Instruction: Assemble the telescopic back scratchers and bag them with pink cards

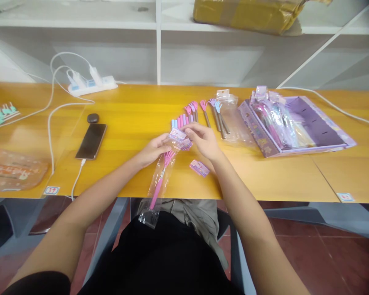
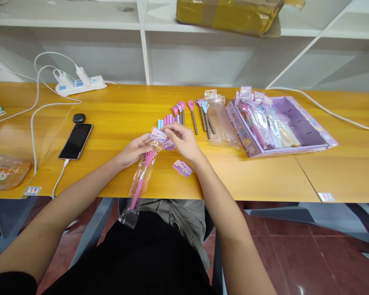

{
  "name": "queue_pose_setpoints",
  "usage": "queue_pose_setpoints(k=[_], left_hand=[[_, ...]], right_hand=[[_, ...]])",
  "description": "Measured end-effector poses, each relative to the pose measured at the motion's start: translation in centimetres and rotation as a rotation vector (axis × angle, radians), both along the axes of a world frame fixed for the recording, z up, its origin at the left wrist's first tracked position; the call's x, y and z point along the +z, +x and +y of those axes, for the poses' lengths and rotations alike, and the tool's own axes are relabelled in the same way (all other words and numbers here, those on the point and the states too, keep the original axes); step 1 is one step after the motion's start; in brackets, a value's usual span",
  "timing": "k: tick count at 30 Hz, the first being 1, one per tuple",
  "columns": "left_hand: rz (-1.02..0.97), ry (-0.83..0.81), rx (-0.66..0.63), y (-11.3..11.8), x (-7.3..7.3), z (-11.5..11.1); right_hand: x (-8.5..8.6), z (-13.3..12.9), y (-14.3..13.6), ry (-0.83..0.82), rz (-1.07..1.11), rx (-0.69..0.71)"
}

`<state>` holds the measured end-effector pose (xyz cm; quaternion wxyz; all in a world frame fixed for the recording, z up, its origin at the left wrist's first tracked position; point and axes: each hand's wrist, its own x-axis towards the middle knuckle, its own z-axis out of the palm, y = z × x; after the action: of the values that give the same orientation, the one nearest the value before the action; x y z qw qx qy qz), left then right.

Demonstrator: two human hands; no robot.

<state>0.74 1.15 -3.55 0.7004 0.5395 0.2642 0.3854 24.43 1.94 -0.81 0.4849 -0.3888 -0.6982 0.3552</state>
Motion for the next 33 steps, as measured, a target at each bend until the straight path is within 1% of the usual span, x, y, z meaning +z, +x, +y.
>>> queue_pose_setpoints(k=[3, 7, 16, 20, 24, 33], left_hand=[[0.035, 0.027, 0.008, -0.1, 0.0, 0.1], [0.095, 0.122, 0.065, -0.2, -0.3, 0.2], [0.244, 0.319, 0.085, -0.1, 0.0, -1.0], [0.293, 0.295, 0.067, -0.2, -0.1, -1.0], [0.266, 0.258, 0.08, -0.2, -0.1, -1.0], [0.204, 0.216, 0.113, 0.1, 0.8, -1.2]], right_hand=[[0.3, -0.1, 0.1, -0.005, 0.006, 0.0], [0.3, -0.1, 0.1, 0.01, 0.02, -0.012], [0.2, -0.3, -0.3, 0.057, 0.001, -0.025], [0.2, -0.5, -0.3, 0.064, -0.011, -0.01], [0.1, -0.4, -0.2, 0.086, -0.018, -0.017], [-0.2, -0.3, -0.2, 0.105, -0.031, -0.039]])
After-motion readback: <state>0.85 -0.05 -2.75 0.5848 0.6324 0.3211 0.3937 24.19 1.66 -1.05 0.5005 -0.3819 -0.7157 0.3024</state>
